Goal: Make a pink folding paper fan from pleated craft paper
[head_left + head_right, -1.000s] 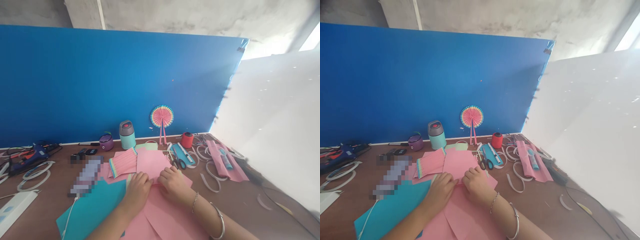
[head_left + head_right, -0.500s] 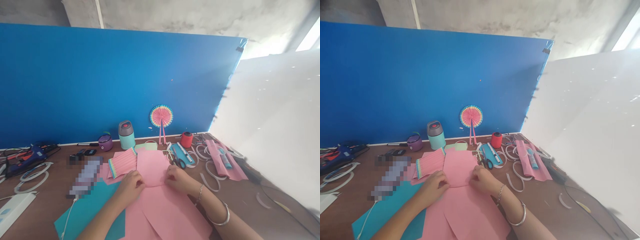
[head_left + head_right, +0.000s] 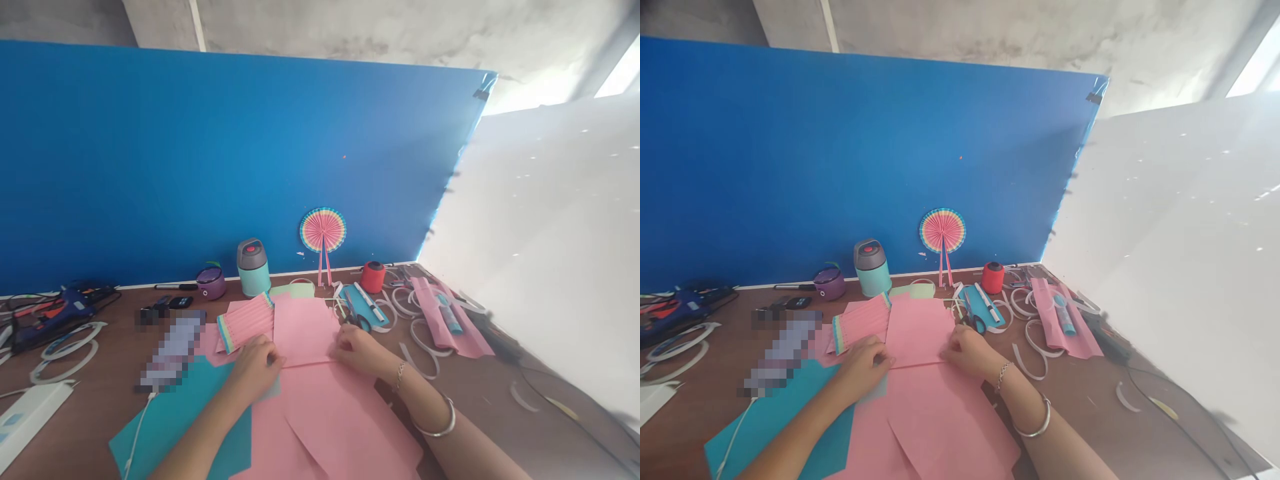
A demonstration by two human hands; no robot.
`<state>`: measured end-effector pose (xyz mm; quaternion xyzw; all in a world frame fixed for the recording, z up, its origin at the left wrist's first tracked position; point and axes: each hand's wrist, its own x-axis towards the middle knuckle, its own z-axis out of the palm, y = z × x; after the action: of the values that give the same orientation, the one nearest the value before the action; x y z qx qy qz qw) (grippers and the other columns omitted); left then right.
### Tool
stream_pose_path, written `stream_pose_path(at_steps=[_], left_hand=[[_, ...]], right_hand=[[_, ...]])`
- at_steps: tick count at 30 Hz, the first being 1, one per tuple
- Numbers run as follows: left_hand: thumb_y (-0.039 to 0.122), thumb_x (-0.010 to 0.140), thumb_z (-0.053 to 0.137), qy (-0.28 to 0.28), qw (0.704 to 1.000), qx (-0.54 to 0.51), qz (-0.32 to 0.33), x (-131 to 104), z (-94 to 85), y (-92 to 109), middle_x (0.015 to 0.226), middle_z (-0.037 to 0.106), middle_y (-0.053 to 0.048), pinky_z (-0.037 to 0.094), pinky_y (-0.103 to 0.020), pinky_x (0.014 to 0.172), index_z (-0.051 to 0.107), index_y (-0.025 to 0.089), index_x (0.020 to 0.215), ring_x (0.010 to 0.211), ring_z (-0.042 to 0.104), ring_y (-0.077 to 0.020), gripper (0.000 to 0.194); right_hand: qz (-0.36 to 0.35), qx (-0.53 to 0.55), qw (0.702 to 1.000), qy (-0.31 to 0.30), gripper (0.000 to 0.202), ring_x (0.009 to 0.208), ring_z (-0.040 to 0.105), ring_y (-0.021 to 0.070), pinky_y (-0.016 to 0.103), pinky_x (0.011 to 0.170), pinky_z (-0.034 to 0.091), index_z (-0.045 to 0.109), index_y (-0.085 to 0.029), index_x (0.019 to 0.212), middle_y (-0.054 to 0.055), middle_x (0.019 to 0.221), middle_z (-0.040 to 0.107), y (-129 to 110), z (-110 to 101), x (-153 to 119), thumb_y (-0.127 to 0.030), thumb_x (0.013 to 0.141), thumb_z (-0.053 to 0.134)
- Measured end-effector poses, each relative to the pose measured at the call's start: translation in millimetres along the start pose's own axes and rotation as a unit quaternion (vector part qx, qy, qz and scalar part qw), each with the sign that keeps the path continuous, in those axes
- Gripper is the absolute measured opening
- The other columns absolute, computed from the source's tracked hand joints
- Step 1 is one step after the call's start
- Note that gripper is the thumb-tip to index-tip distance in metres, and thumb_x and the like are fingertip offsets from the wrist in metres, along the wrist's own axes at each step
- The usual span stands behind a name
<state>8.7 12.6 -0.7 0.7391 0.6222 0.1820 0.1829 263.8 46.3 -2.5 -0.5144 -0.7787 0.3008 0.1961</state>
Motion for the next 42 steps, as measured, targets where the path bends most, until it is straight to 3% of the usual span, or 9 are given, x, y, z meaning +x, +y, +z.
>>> stream_pose_path(at_steps=[14,19,22,24,27,30,36,42], left_hand=[[0.022,0.076,0.049,-0.004,0.999,0.031,-0.007,-3,-4.6,8,0.082,0.058,-0.004,0.038,-0.034,0.080,0.053,0.020,0.063,0.089,0.054,-0.0219,0.014],[0.017,0.077,0.049,0.010,0.998,0.063,0.013,-6,-5.8,11,0.084,0.057,-0.004,0.037,-0.034,0.079,0.057,0.020,0.072,0.091,0.051,-0.0226,0.009],[0.007,0.080,0.045,0.026,0.991,0.086,0.099,-10,-2.8,15,0.093,0.055,-0.004,0.035,-0.033,0.078,0.062,0.023,0.094,0.093,0.048,-0.0210,0.028],[0.004,0.083,0.042,0.022,0.980,0.102,0.168,-13,-0.6,19,0.099,0.054,-0.004,0.034,-0.032,0.078,0.062,0.031,0.105,0.096,0.046,-0.0205,0.040],[0.008,0.088,0.043,0.001,0.968,0.124,0.220,-15,0.8,24,0.102,0.053,-0.004,0.034,-0.031,0.077,0.061,0.037,0.110,0.099,0.044,-0.0211,0.041],[0.008,0.088,0.043,-0.010,0.963,0.135,0.232,-15,-0.6,25,0.098,0.054,-0.004,0.034,-0.032,0.076,0.065,0.033,0.105,0.097,0.044,-0.0209,0.037],[-0.005,0.076,0.039,-0.025,0.966,0.150,0.210,-14,-12.4,19,0.083,0.056,-0.005,0.031,-0.034,0.070,0.069,0.021,0.071,0.082,0.045,-0.0199,0.040],[-0.008,0.062,0.037,-0.056,0.972,0.157,0.164,-16,-25.9,19,0.068,0.054,-0.005,0.029,-0.034,0.066,0.063,0.020,0.055,0.073,0.043,-0.0200,0.039]], right_hand=[[0.027,-0.014,0.999,0.021,0.031,0.063,0.047,0.0118,0.023,0.054,0.035,0.036,-0.018,0.054,-0.001,0.070,0.047,-2,2,2,-0.031,0.067,0.061],[0.025,-0.095,0.995,0.012,0.021,0.069,0.049,0.0146,0.025,0.059,0.036,0.045,-0.017,0.059,0.002,0.075,0.052,-9,0,1,-0.027,0.069,0.061],[-0.040,-0.182,0.982,0.036,0.006,0.082,0.049,0.0186,0.028,0.069,0.035,0.057,-0.016,0.078,0.006,0.086,0.056,-20,2,-5,-0.018,0.072,0.058],[-0.107,-0.238,0.965,0.029,0.021,0.086,0.047,0.0190,0.029,0.073,0.033,0.060,-0.018,0.091,0.006,0.093,0.057,-26,7,-9,-0.009,0.074,0.052],[-0.193,-0.301,0.934,-0.017,0.028,0.082,0.046,0.0184,0.030,0.069,0.029,0.063,-0.022,0.097,0.006,0.094,0.058,-32,17,-13,-0.007,0.078,0.047],[-0.206,-0.324,0.922,-0.036,0.027,0.080,0.045,0.0183,0.031,0.066,0.026,0.067,-0.022,0.092,0.006,0.090,0.059,-34,20,-14,-0.009,0.080,0.047],[-0.108,-0.362,0.924,-0.066,0.019,0.073,0.048,0.0176,0.033,0.064,0.024,0.065,-0.014,0.067,0.009,0.073,0.060,-38,3,-17,-0.002,0.066,0.049],[-0.087,-0.382,0.917,-0.072,0.014,0.071,0.051,0.0186,0.033,0.064,0.024,0.063,-0.013,0.064,0.010,0.072,0.062,-46,-3,-25,-0.005,0.065,0.051]])
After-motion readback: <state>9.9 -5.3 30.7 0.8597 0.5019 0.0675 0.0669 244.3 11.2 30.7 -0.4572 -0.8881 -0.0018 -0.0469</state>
